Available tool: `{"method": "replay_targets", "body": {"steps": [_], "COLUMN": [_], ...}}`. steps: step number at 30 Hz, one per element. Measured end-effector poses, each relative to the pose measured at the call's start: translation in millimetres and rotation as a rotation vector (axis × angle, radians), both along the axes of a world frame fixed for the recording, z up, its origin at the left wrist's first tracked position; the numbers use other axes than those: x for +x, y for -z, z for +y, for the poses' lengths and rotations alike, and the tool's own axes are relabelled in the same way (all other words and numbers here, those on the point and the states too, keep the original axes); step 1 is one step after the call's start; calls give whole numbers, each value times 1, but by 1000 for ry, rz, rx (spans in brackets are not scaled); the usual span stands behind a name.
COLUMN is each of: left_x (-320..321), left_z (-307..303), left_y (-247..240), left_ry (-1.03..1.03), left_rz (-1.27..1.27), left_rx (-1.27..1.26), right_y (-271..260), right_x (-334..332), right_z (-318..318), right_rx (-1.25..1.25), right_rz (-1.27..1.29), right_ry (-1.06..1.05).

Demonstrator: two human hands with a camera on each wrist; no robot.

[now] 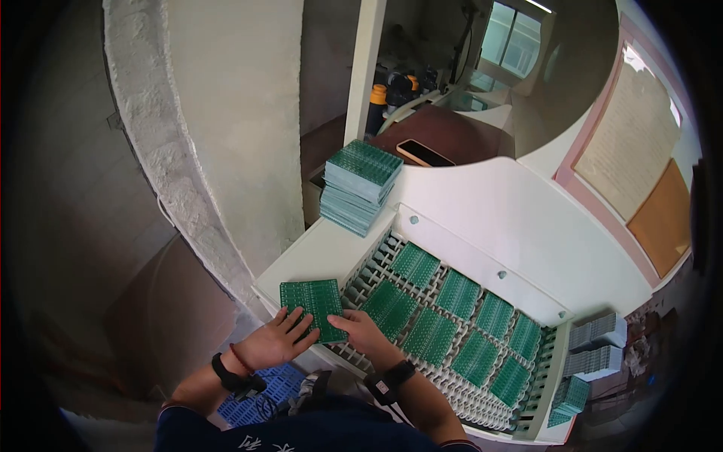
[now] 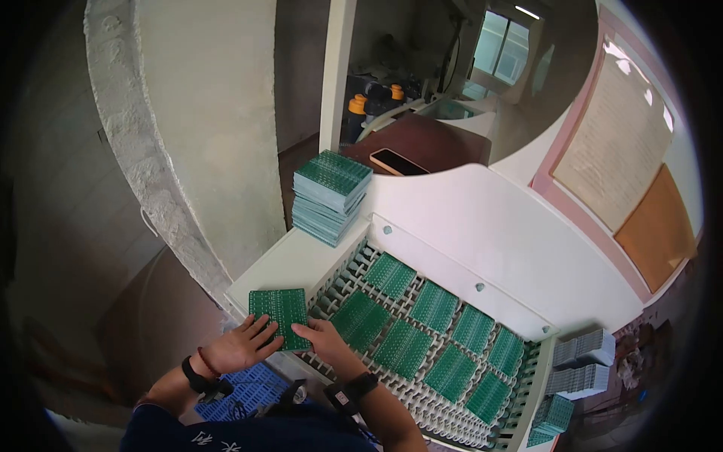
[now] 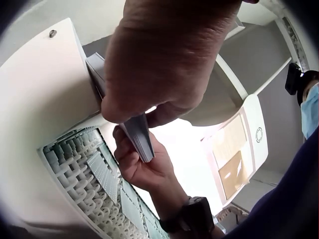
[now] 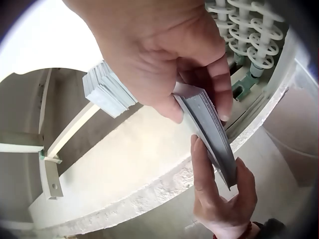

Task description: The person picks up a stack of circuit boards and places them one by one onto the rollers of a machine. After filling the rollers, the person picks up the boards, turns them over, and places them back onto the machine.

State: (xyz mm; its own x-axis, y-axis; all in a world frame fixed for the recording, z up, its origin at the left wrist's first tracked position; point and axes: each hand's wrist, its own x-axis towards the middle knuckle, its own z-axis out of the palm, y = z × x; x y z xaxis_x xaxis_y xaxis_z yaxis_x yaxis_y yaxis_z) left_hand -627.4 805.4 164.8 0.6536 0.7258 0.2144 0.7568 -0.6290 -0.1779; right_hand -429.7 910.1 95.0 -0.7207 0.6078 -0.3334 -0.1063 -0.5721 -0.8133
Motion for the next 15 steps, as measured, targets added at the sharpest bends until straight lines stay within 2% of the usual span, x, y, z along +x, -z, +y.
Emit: {"method": "replay_targets", "body": {"steps": [2, 4, 8, 9, 10, 11, 12, 15], "left_x": [-8, -11, -20, -25, -27, -26, -28, -34], "left_z": [-2, -6, 0, 11, 21, 32, 39, 56], "left_y": [0, -9, 2, 12, 18, 18, 18, 28], "left_ry": [-17, -120, -499, -480, -455, -313, -297, -374], "left_rz": [-33, -447, -1080, -1283, -1487, -1658, -1657, -1742], "left_rx": [-52, -234, -49, -66, -82, -80, -75, -156], "right_y": [-2, -2, -15, -25, -28, -30, -31, 1], "right_x": [-3, -3, -19, -25, -30, -36, -42, -57], "right_z": [-4, -4, 5, 5, 7, 10, 13, 19], "right_rx": [30, 387, 614, 729, 740, 834, 927, 970], "right_rz": [11, -86, -65, -69, -70, -110, -150, -133], "right_ry": [28, 66, 146, 188, 192, 187, 184, 203]}}
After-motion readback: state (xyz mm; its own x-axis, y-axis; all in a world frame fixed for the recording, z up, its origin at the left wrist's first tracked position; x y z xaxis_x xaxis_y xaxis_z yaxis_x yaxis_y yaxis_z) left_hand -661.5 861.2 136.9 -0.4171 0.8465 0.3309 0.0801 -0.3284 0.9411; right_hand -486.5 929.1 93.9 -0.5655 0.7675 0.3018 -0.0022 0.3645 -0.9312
